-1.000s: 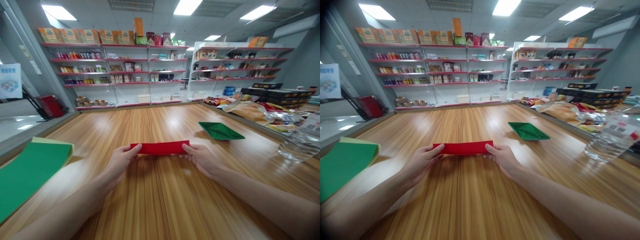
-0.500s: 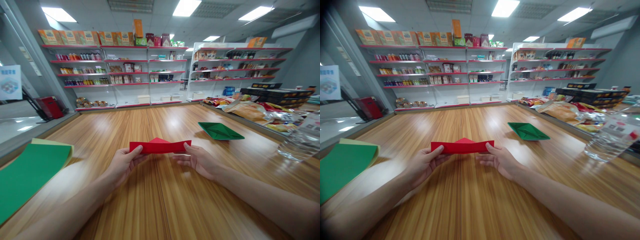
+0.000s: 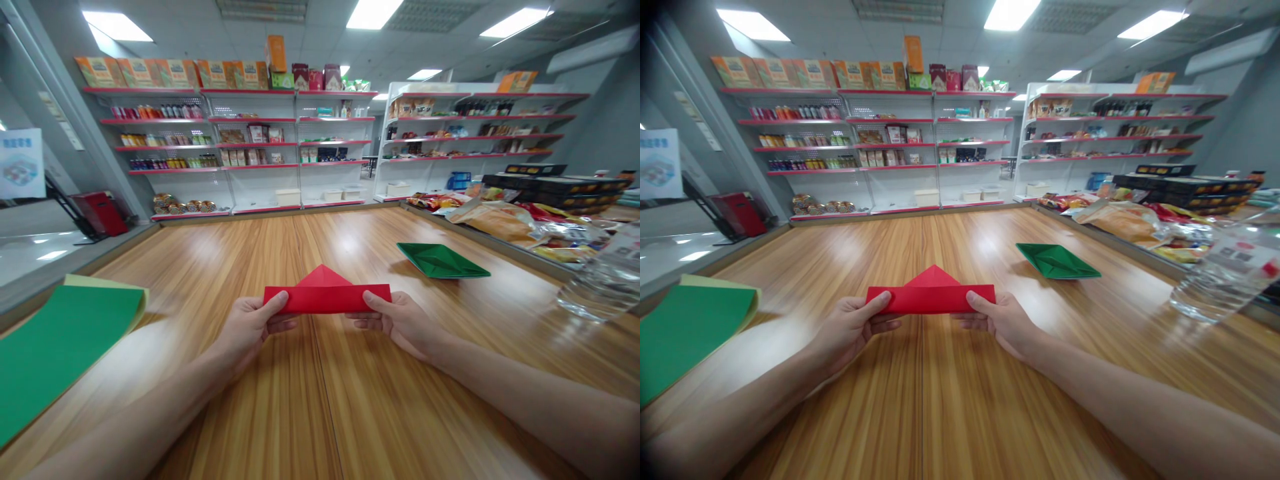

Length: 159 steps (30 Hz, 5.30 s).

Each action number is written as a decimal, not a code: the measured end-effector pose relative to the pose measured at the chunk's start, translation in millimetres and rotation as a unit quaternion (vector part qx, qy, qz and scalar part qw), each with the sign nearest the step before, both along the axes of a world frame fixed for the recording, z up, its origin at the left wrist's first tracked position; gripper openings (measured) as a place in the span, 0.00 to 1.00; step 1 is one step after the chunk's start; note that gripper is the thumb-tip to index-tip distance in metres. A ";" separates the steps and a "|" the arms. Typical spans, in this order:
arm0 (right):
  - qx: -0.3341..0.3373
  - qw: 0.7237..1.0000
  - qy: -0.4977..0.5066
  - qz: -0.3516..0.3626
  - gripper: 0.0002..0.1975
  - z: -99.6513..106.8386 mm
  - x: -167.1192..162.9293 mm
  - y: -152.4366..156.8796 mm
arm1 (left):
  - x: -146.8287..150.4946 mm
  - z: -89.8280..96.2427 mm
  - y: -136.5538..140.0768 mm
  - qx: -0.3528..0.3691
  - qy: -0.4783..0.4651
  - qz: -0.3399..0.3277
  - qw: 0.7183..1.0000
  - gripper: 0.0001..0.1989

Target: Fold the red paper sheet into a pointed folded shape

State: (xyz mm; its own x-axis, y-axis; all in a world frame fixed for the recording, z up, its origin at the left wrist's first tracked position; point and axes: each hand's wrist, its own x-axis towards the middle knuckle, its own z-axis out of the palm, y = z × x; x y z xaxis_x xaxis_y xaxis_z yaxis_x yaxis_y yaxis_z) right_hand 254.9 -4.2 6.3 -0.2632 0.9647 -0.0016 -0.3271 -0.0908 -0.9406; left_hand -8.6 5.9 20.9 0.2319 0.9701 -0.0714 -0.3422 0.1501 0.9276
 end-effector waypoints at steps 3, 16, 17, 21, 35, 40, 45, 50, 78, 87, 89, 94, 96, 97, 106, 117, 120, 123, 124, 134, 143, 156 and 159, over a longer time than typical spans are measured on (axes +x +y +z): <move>-0.012 1.000 -0.011 -0.012 0.17 4.8 -2.8 -4.0 | 4.3 0.4 -2.7 0.012 -0.003 0.022 1.000 0.15; -0.037 0.998 -0.048 -0.029 0.17 8.5 11.8 3.3 | -7.6 1.5 -4.1 -0.039 0.054 -0.169 0.983 0.16; -0.031 0.998 -0.043 -0.028 0.17 7.5 10.9 3.9 | -5.2 0.6 -4.9 -0.033 0.053 -0.172 0.983 0.16; -0.006 0.998 -0.012 -0.055 0.16 3.7 5.3 6.2 | 3.4 -5.0 -7.6 0.003 0.050 -0.148 0.988 0.13; 0.070 0.981 -0.177 0.038 0.18 5.7 -9.7 -11.4 | 2.3 16.9 -20.3 -0.019 0.158 -0.249 0.955 0.16; 0.080 0.991 -0.099 -0.041 0.19 9.2 -24.0 -18.4 | 30.7 15.4 -42.2 0.007 0.247 -0.118 0.962 0.15; 0.048 0.998 -0.028 0.006 0.16 3.0 -33.3 -24.3 | 39.2 4.7 -47.2 -0.021 0.202 -0.095 0.975 0.18; 0.034 0.996 -0.051 0.067 0.20 1.2 -39.2 -31.7 | 34.3 18.6 -49.1 0.170 0.397 -0.036 0.901 0.12; 0.102 0.960 -0.191 0.179 0.28 2.3 -38.0 -45.1 | 44.9 9.8 -63.3 0.136 0.086 -0.283 0.945 0.20; 0.108 0.962 -0.203 0.147 0.26 -2.1 -38.1 -42.7 | 48.3 4.2 -63.3 0.146 0.113 -0.243 0.952 0.19; 0.104 0.963 -0.197 0.150 0.27 -2.4 -37.7 -42.7 | 49.0 4.6 -63.8 0.137 0.114 -0.241 0.954 0.20; 0.107 0.969 -0.188 0.121 0.29 -1.4 -37.2 -44.5 | 48.7 9.5 -66.3 0.173 0.138 -0.248 0.943 0.19; 0.114 0.969 -0.196 0.093 0.29 -2.7 -37.0 -44.5 | 48.8 11.4 -66.8 0.184 0.150 -0.245 0.940 0.19; 0.117 0.969 -0.199 0.086 0.29 -3.8 -36.8 -44.3 | 49.0 12.0 -66.9 0.189 0.154 -0.247 0.938 0.19; 0.211 0.937 -0.238 0.142 0.25 3.3 -36.0 -45.6 | 47.5 -3.1 -66.6 0.204 0.207 -0.203 0.935 0.21; 0.162 0.955 -0.230 0.094 0.29 -1.0 -34.1 -42.8 | 49.7 4.7 -64.3 0.238 0.192 -0.213 0.928 0.16; 0.136 0.964 -0.202 0.108 0.29 -2.9 -34.3 -43.7 | 49.6 5.3 -65.5 0.256 0.207 -0.205 0.922 0.16; 0.117 0.972 -0.176 0.104 0.31 -4.5 -35.6 -43.5 | 49.4 2.2 -66.0 0.261 0.215 -0.196 0.920 0.15; 0.114 0.974 -0.168 0.096 0.32 -4.6 -36.2 -43.2 | 49.3 0.6 -65.9 0.259 0.217 -0.190 0.922 0.15; 0.162 0.958 -0.235 0.040 0.34 0.8 -35.9 -42.8 | 49.4 -2.4 -66.2 0.247 0.230 -0.182 0.924 0.16; 0.192 0.931 -0.290 0.112 0.32 1.0 -37.6 -46.6 | 49.6 -3.3 -64.7 0.225 0.225 -0.163 0.934 0.18; 0.205 0.927 -0.311 0.039 0.27 4.2 -36.9 -44.2 | 51.7 -9.1 -64.0 0.262 0.281 -0.112 0.917 0.19; 0.185 0.942 -0.275 0.064 0.27 4.5 -36.8 -45.0 | 51.7 -9.8 -64.7 0.262 0.290 -0.118 0.913 0.19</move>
